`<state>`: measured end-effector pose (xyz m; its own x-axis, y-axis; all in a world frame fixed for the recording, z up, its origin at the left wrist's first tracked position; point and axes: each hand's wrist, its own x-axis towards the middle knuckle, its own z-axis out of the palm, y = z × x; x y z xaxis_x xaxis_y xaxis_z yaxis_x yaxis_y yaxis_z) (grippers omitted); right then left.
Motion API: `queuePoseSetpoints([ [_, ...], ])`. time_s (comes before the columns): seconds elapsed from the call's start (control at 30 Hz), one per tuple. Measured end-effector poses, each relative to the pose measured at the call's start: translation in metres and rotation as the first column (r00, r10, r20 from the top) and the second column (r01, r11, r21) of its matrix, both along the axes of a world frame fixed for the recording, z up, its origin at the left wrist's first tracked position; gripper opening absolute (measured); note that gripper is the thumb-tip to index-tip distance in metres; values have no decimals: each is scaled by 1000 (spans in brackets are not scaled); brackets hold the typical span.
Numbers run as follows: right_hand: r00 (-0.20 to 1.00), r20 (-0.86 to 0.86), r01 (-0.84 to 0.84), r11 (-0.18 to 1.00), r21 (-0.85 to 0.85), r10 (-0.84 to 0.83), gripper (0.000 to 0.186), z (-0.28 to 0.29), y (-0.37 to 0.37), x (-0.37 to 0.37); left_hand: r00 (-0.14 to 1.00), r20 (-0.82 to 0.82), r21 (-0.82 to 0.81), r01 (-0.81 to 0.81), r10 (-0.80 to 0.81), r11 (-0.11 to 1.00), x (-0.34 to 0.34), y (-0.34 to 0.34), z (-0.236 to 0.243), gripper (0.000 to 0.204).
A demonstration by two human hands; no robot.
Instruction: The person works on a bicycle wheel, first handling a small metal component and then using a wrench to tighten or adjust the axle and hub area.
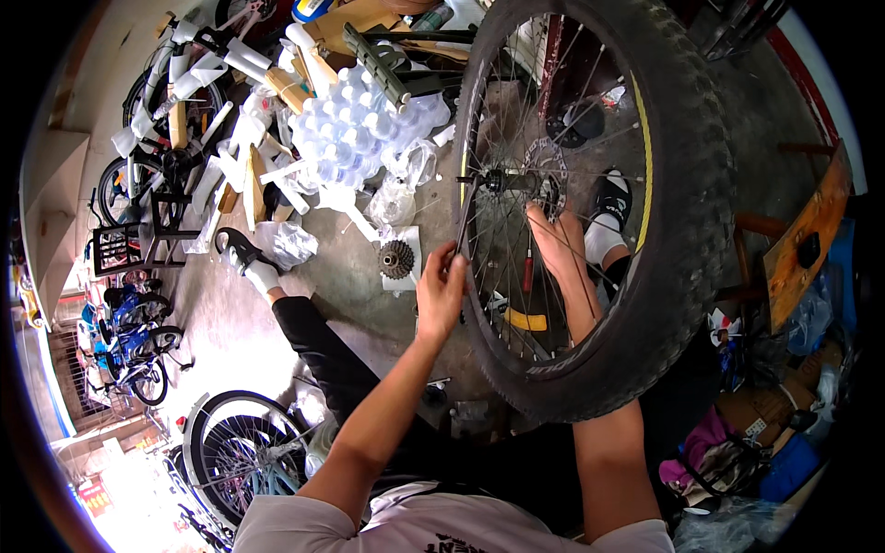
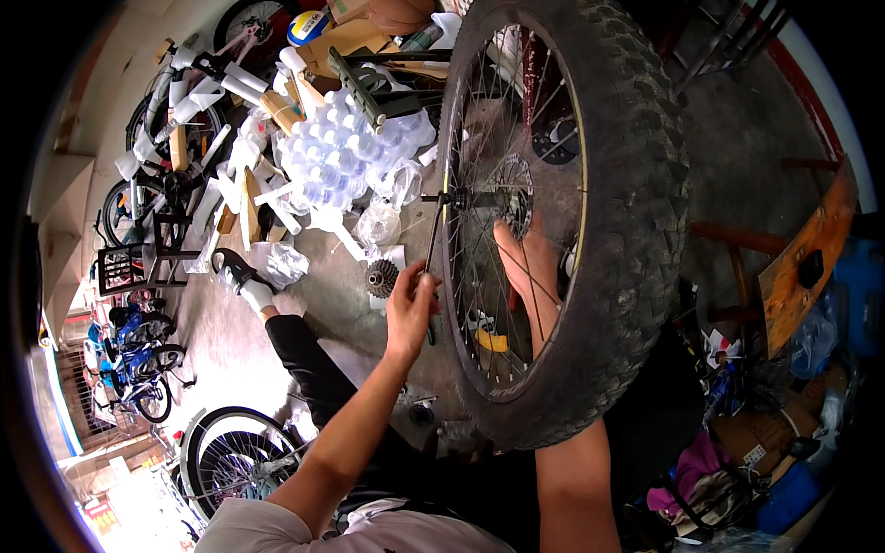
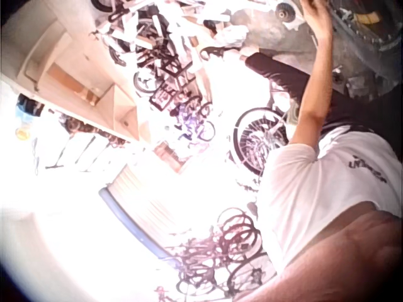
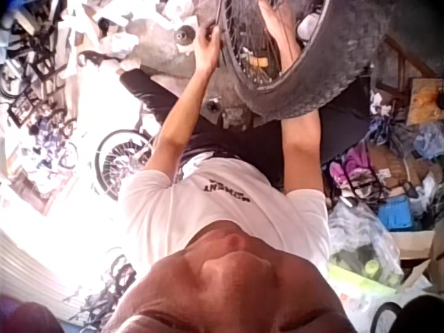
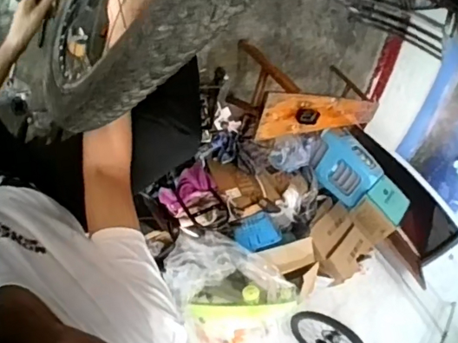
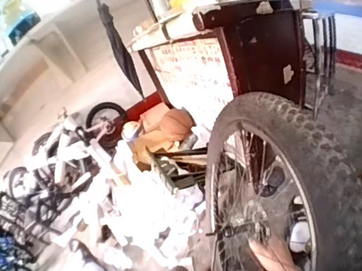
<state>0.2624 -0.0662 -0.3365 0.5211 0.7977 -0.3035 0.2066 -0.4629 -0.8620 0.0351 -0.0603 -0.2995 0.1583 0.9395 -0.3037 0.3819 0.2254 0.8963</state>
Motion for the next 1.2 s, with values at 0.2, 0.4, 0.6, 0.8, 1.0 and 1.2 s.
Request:
queuePoseSetpoints([
  [0.2,998,-38,48,996,76,-45,27,43,0,-1,958,-127,402,287,-257,870,29,-10,90,42],
  [0.4,995,-93,-30,987,158,45,52,18,2,-4,832,-429,748,545,-351,378,66,89,125,40],
  [0.6,976,-200,101,994,50,-90,49,15,-2,1,893,-408,781,449,-189,434,120,202,107,23],
  [0.8,998,-37,48,994,93,-45,37,24,3,-9,905,-406,710,397,-122,581,102,252,20,28],
  [1.0,989,-126,86,996,38,-80,48,47,-3,2,888,-364,-93,265,-281,960,55,195,-72,40],
  [1.2,998,-52,43,998,42,-40,54,36,2,-5,999,23,-177,33,-29,984,-5,55,-38,44],
])
